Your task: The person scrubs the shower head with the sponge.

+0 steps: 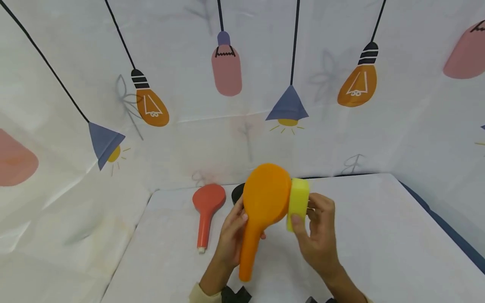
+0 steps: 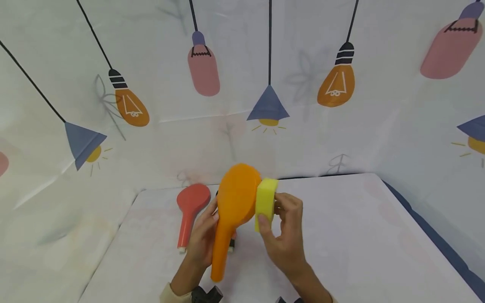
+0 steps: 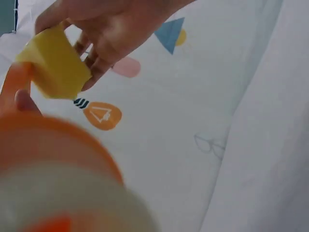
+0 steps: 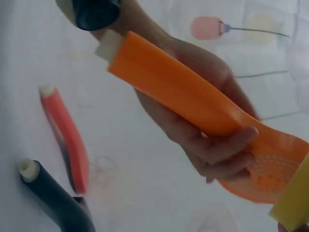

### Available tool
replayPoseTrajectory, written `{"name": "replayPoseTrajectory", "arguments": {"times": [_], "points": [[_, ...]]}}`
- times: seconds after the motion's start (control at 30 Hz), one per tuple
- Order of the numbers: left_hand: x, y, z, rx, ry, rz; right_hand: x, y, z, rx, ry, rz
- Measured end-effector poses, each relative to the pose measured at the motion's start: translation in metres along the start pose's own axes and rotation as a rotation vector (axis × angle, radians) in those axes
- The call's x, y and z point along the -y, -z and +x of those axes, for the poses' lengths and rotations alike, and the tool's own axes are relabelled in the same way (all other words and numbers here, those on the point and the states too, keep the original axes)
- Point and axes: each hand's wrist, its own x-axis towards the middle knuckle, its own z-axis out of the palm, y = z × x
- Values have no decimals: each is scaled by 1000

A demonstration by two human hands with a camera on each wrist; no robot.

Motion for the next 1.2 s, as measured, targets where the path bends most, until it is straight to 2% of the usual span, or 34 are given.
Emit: {"name": "replayPoseTrajectory", "arguments": {"times": [0.07, 0.13, 0.23, 0.3, 0.37, 0.47, 0.53, 0.6, 0.77, 0.9, 1.07, 1.13, 1.2], "points": [[2, -3, 1, -43, 35, 0, 0, -12, -7, 1, 100, -158], [4, -6, 0, -79, 75, 37, 0, -22, -13, 31, 183, -282], [5, -9, -1, -118, 157, 109, 1, -28, -19, 135, 283, -427], [5, -10, -1, -130, 190, 171, 2, -27, -19, 227, 336, -459], [5, -10, -1, -93, 221, 196, 4, -23, -18, 301, 370, -489], [8, -9, 0, -1, 220, 172, 5, -14, -12, 340, 404, -530], [10, -7, 0, 58, 226, 130, 3, -7, -7, 330, 403, -572], [12, -6, 0, 80, 226, 123, -2, 2, -2, 301, 393, -614], [18, -6, -2, 119, 286, 142, -16, 29, 9, 201, 318, -707], [22, -8, -3, 181, 336, 60, -21, 46, 13, 114, 231, -778], [24, -6, -2, 267, 312, -112, -18, 48, 12, 120, 163, -793], [23, -5, -2, 254, 294, -128, -14, 43, 11, 145, 167, -784], [21, -3, -2, 206, 283, -105, -10, 35, 9, 172, 177, -750]]}}
